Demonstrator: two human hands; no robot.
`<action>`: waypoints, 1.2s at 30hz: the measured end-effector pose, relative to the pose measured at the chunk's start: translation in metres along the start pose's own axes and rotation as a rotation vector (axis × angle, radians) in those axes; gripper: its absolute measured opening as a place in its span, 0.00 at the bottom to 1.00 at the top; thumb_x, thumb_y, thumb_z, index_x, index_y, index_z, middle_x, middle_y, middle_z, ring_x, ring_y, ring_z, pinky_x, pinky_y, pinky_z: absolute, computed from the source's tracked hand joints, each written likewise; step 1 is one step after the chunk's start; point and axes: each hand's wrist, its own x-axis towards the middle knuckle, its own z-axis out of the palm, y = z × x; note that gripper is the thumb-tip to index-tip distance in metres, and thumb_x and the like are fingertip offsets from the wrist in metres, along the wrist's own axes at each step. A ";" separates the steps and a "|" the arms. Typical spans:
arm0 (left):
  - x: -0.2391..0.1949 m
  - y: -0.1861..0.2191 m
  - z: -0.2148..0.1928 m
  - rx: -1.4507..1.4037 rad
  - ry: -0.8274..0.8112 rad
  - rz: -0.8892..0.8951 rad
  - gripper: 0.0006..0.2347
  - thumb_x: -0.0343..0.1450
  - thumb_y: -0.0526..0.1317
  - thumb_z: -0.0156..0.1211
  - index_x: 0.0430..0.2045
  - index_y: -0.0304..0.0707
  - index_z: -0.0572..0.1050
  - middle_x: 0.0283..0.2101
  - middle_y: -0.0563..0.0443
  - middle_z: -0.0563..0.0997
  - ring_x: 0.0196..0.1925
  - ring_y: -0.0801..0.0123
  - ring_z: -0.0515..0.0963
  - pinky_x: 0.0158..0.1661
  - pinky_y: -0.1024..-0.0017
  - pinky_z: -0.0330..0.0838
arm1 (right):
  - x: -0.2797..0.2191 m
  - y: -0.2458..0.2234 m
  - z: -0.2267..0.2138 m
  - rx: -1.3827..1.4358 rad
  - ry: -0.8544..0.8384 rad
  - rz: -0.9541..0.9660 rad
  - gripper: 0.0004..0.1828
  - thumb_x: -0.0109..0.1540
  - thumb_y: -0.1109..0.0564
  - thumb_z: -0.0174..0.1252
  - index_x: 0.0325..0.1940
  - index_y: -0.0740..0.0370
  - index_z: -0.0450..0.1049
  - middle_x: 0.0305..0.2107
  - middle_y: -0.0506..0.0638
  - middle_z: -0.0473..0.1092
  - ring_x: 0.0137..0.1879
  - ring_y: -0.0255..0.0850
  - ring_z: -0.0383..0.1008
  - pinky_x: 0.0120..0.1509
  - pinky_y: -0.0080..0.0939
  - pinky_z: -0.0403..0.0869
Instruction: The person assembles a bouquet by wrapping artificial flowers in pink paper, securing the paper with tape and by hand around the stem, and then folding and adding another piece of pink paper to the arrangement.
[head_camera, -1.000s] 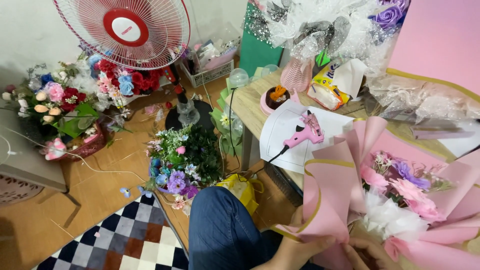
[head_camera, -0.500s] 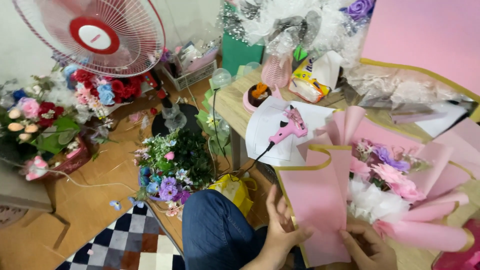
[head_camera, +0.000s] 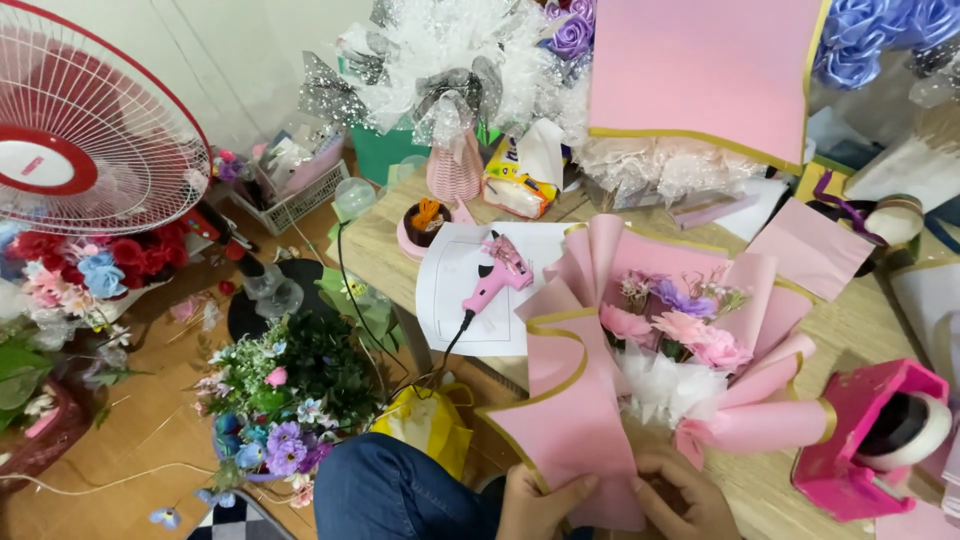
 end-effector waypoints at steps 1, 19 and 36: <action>0.000 0.004 -0.003 -0.001 -0.004 0.006 0.09 0.60 0.26 0.80 0.20 0.30 0.80 0.26 0.54 0.80 0.29 0.72 0.76 0.30 0.72 0.76 | -0.002 -0.003 0.004 -0.002 0.002 -0.006 0.09 0.61 0.59 0.61 0.43 0.62 0.83 0.40 0.48 0.81 0.49 0.36 0.79 0.59 0.35 0.71; 0.002 0.058 0.003 -0.307 0.128 -0.001 0.20 0.64 0.33 0.70 0.51 0.27 0.77 0.50 0.40 0.86 0.48 0.63 0.82 0.52 0.66 0.76 | -0.024 -0.003 0.027 -0.133 0.353 0.562 0.01 0.54 0.62 0.72 0.28 0.62 0.88 0.14 0.47 0.72 0.24 0.33 0.68 0.31 0.31 0.68; 0.013 0.090 0.014 -0.227 0.077 0.066 0.18 0.64 0.34 0.70 0.47 0.25 0.82 0.46 0.40 0.87 0.45 0.64 0.84 0.49 0.67 0.78 | -0.015 -0.032 0.010 -0.330 0.304 0.476 0.07 0.57 0.54 0.65 0.31 0.52 0.89 0.15 0.42 0.74 0.25 0.30 0.67 0.33 0.29 0.66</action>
